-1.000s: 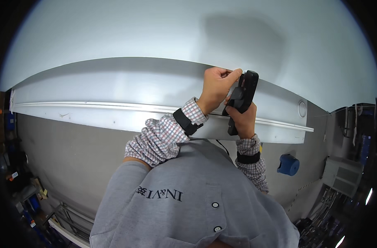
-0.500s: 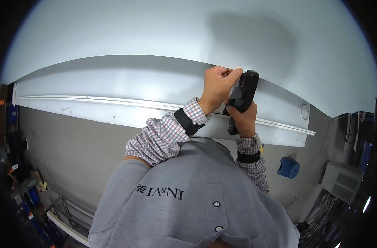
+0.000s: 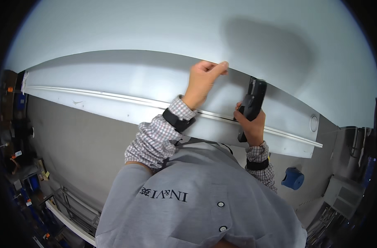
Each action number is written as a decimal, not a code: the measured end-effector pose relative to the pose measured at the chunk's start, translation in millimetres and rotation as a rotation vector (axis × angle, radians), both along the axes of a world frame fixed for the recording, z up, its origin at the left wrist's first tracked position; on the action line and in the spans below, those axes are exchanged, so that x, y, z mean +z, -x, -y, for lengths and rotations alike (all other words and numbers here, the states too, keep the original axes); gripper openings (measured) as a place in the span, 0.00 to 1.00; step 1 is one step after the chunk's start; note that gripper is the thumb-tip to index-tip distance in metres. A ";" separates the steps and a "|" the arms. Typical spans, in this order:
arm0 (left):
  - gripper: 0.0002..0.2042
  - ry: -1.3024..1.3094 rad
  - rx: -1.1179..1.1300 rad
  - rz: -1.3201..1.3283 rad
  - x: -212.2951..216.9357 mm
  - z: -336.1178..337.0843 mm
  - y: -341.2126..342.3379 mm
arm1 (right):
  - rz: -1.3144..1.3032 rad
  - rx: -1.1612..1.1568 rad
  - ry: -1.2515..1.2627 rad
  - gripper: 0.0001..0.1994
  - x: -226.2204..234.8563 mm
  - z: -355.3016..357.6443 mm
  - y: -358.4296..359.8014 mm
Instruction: The person uses a handheld stapler to secure a black trim strip along the edge of a large white panel. They repeatedly load staples into the tool and drive them into the panel's edge. The person also handles a small pink object and a white cloth during the process. The task concludes with the person moving the panel to a different location.
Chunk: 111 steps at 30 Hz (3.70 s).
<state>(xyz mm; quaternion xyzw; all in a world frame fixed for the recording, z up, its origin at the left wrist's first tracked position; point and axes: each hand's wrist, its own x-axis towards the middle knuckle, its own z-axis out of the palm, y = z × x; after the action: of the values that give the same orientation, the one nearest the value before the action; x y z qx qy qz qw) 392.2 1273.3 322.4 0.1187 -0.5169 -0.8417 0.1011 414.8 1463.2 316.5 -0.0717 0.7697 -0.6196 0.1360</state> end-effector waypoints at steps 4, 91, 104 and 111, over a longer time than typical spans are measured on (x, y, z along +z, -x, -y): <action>0.10 0.059 0.089 -0.028 -8.7 30.0 -0.2 | -0.091 0.099 -0.077 0.18 -7.4 2.7 0.0; 0.08 0.008 0.023 -0.033 34.7 -16.8 1.1 | -0.139 -0.043 0.024 0.09 31.4 55.6 -0.7; 0.10 0.013 0.036 -0.084 28.6 -14.6 2.4 | -0.024 -0.019 0.077 0.09 27.8 57.5 1.9; 0.10 0.034 0.088 -0.053 29.4 51.9 -5.5 | -0.040 0.056 0.026 0.16 20.7 58.9 -5.1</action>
<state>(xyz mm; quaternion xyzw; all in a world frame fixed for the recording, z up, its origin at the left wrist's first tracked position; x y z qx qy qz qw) 397.7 1221.3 351.8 0.1174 -0.5224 -0.8305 0.1536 420.0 1404.2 337.1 -0.1074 0.7620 -0.6238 0.1368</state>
